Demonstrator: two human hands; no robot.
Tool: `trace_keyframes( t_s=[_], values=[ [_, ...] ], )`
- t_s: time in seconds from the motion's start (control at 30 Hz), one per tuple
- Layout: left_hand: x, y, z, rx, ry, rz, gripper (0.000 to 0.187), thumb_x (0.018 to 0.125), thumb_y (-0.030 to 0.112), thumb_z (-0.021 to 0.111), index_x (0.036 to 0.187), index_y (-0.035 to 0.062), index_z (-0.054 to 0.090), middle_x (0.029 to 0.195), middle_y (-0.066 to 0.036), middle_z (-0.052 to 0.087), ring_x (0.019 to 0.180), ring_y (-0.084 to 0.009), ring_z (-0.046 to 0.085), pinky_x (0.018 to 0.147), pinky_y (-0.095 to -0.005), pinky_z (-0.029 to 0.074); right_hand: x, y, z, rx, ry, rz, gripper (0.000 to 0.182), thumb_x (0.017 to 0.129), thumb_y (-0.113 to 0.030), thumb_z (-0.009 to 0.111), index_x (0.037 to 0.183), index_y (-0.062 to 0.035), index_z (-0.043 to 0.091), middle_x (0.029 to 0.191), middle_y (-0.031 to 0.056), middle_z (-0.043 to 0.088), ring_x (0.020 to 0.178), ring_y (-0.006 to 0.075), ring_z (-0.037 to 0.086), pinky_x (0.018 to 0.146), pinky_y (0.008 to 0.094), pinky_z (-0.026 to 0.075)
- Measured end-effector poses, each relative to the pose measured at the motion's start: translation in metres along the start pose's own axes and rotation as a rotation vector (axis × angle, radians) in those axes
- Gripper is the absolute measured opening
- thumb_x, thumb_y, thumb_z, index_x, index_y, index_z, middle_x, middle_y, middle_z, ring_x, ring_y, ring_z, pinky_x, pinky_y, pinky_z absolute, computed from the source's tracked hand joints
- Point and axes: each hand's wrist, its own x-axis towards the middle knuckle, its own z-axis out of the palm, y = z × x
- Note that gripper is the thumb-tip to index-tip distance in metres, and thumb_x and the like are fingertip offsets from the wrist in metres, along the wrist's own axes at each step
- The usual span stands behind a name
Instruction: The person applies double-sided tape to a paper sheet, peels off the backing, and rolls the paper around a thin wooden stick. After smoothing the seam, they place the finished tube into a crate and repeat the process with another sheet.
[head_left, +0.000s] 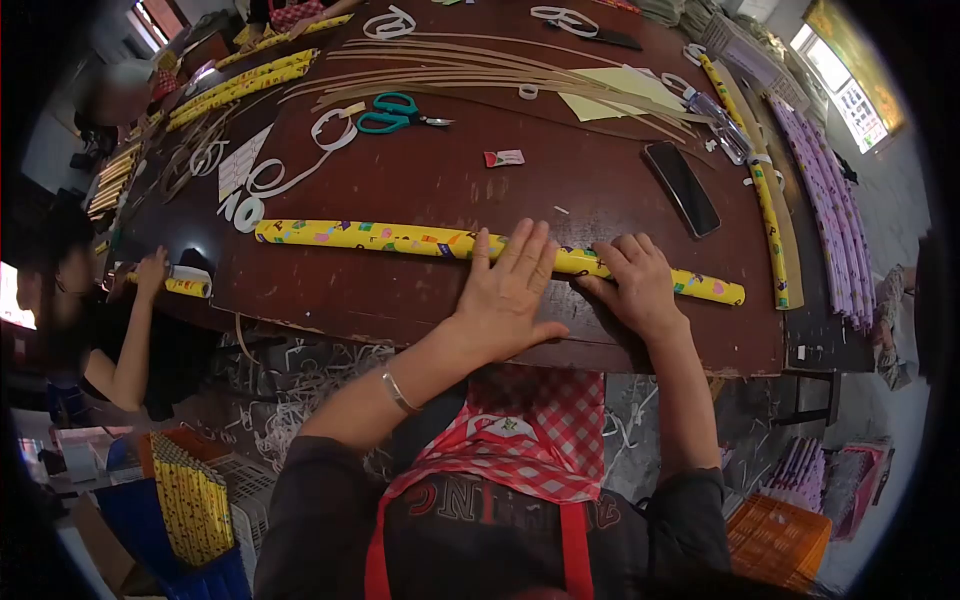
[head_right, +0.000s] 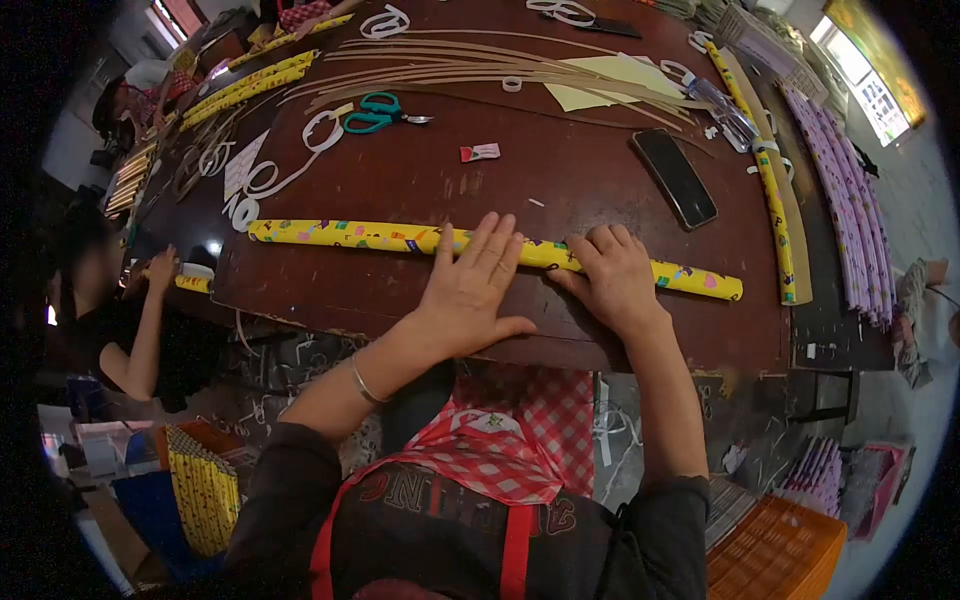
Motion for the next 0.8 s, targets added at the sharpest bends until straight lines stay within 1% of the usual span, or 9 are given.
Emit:
trace_keyframes(
  t_s=[0.13, 0.2, 0.23, 0.33, 0.37, 0.5, 0.6, 0.7, 0.8],
  values=[
    [0.011, 0.012, 0.008, 0.059, -0.015, 0.03, 0.097, 0.078, 0.064, 0.061, 0.145, -0.0018, 0.035, 0.152, -0.02, 0.031, 0.144, -0.0339, 0.024, 0.111, -0.0644, 0.015, -0.003, 0.004, 0.003, -0.013, -0.007, 0.018, 0.04, 0.072, -0.034, 0.077, 0.1, -0.0083, 0.065, 0.089, 0.0074, 0.057, 0.088, 0.0274, 0.056, 0.075, 0.0405, 0.047],
    [0.008, 0.007, 0.002, 0.019, -0.012, 0.044, 0.096, 0.074, 0.056, 0.07, 0.142, -0.003, 0.037, 0.151, -0.02, 0.033, 0.142, -0.0341, 0.028, 0.11, -0.0637, 0.019, -0.005, 0.009, 0.001, 0.018, 0.027, -0.047, 0.041, 0.072, -0.034, 0.077, 0.101, -0.0079, 0.065, 0.09, 0.0074, 0.057, 0.088, 0.0275, 0.055, 0.076, 0.0402, 0.047],
    [0.006, 0.008, -0.001, 0.022, -0.017, 0.032, 0.096, 0.074, 0.054, 0.072, 0.143, -0.0028, 0.037, 0.15, -0.02, 0.033, 0.142, -0.0335, 0.029, 0.11, -0.0628, 0.02, -0.007, 0.01, -0.003, 0.027, 0.021, -0.05, 0.046, 0.07, -0.031, 0.079, 0.105, -0.0062, 0.063, 0.093, 0.0083, 0.058, 0.087, 0.0289, 0.054, 0.077, 0.0403, 0.046],
    [-0.01, -0.003, -0.008, 0.064, -0.013, 0.027, 0.093, 0.077, 0.059, 0.066, 0.141, -0.0024, 0.04, 0.15, -0.02, 0.034, 0.141, -0.0324, 0.03, 0.11, -0.0628, 0.02, -0.024, 0.022, -0.018, -0.037, -0.005, 0.016, 0.046, 0.069, -0.031, 0.08, 0.105, -0.0061, 0.063, 0.091, 0.0087, 0.058, 0.086, 0.0292, 0.055, 0.076, 0.0405, 0.046],
    [-0.017, -0.008, -0.013, 0.046, 0.003, 0.012, 0.091, 0.076, 0.056, 0.069, 0.141, -0.0018, 0.04, 0.15, -0.019, 0.035, 0.14, -0.033, 0.031, 0.111, -0.062, 0.02, -0.031, 0.024, -0.026, -0.052, -0.013, 0.062, 0.048, 0.067, -0.031, 0.081, 0.104, -0.0056, 0.064, 0.09, 0.009, 0.058, 0.086, 0.0296, 0.055, 0.076, 0.041, 0.047],
    [-0.04, -0.038, -0.033, 0.08, -0.012, -0.023, 0.091, 0.075, 0.053, 0.071, 0.141, -0.0012, 0.039, 0.148, -0.018, 0.038, 0.139, -0.0335, 0.034, 0.111, -0.0613, 0.02, -0.058, 0.05, -0.037, -0.091, 0.029, 0.106, 0.045, 0.067, -0.03, 0.081, 0.102, -0.0076, 0.066, 0.088, 0.0081, 0.057, 0.085, 0.0283, 0.054, 0.075, 0.0405, 0.046],
    [-0.046, -0.047, -0.031, 0.153, -0.016, -0.073, 0.092, 0.076, 0.054, 0.07, 0.142, -0.0018, 0.038, 0.148, -0.019, 0.038, 0.14, -0.034, 0.033, 0.11, -0.0615, 0.02, -0.064, 0.054, -0.036, -0.065, 0.047, 0.118, 0.044, 0.067, -0.029, 0.081, 0.102, -0.0074, 0.066, 0.09, 0.0086, 0.057, 0.086, 0.0285, 0.054, 0.075, 0.0404, 0.046],
    [-0.039, -0.028, -0.025, 0.174, 0.005, -0.13, 0.094, 0.076, 0.056, 0.068, 0.142, -0.0028, 0.037, 0.149, -0.019, 0.037, 0.141, -0.0342, 0.031, 0.11, -0.0633, 0.019, -0.062, 0.051, -0.03, -0.015, 0.08, 0.12, 0.043, 0.067, -0.029, 0.081, 0.101, -0.0068, 0.066, 0.092, 0.0087, 0.058, 0.087, 0.0286, 0.054, 0.075, 0.0404, 0.046],
    [-0.025, -0.005, -0.015, 0.138, -0.012, -0.046, 0.096, 0.076, 0.058, 0.067, 0.143, -0.004, 0.036, 0.149, -0.019, 0.037, 0.141, -0.0342, 0.031, 0.109, -0.0657, 0.018, -0.065, 0.049, -0.031, -0.015, 0.093, 0.129, 0.043, 0.067, -0.029, 0.081, 0.101, -0.0073, 0.067, 0.093, 0.0078, 0.059, 0.087, 0.0279, 0.054, 0.077, 0.0403, 0.045]
  ],
)
